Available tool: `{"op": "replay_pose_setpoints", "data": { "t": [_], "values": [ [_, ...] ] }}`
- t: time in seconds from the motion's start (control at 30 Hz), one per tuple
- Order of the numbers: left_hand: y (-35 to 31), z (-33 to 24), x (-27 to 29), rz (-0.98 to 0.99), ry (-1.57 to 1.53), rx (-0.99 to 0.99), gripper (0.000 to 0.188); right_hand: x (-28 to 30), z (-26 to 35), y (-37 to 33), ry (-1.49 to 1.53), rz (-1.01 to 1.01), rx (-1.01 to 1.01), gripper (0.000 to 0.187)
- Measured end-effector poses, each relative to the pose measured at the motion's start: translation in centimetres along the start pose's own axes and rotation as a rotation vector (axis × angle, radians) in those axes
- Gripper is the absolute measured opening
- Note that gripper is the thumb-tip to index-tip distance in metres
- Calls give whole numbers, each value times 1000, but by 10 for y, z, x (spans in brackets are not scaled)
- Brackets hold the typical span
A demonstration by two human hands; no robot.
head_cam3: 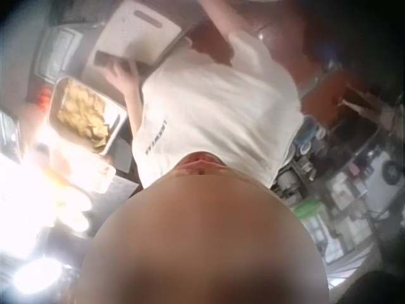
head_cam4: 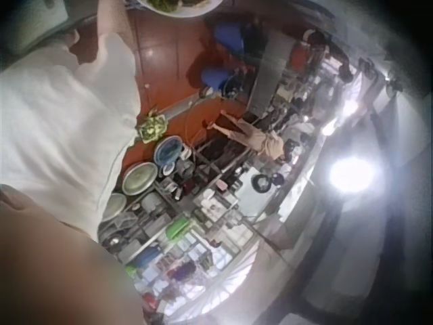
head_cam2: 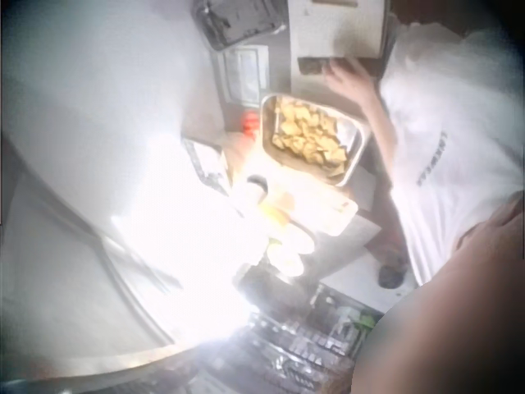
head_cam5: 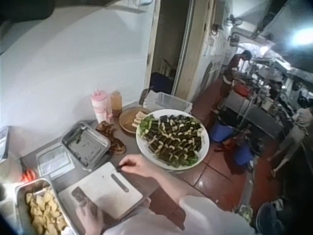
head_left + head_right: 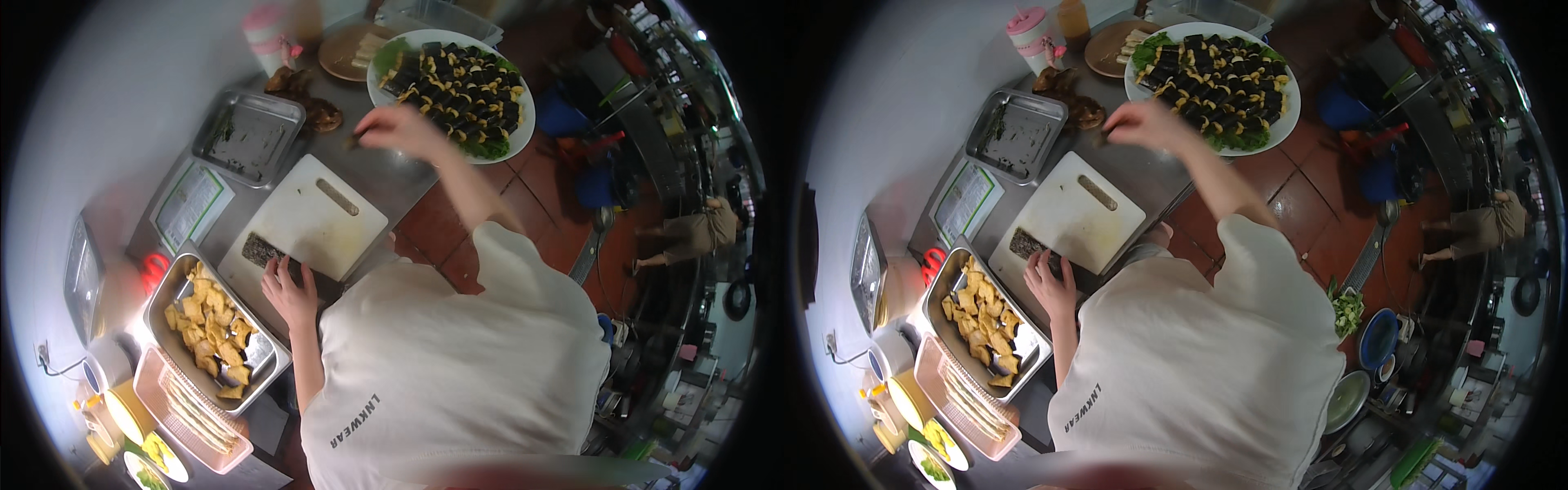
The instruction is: The person assembles sushi rolls by placing fried tofu and green vegetables onto a sheet of nori laid on a cutting board, then rolling it and placing the finished roll on a plate. The process is repeated multiple times.
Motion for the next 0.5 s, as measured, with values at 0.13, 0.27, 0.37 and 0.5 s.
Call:
{"op": "replay_pose_setpoints", "data": {
  "t": [0.13, 0.27, 0.37, 0.5],
  "values": [
    [-7, -1, -4, -2, -31, 50, 31, 182, 3, -41, -144, -607, -33, 24],
    [-8, 2, -5, -5, -36, 78, 29, 302, -50, -89, -29, -1032, -127, 22],
    [-10, 5, -6, -8, -27, 74, 28, 326, -68, -89, -175, -1021, -202, 24],
    [-11, 6, -5, -1, -16, 57, 28, 336, -64, -60, -530, -909, -202, 25]
  ]
}}
Point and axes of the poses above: each hand's wrist, its own y-axis towards the middle knuckle, its own x-axis out of the back of the hand, z = x × y, the point moved 6 cm from there along y, towards the middle knuckle, and after that the axes turned 4 degrees about -x, right-handed, at the moved point
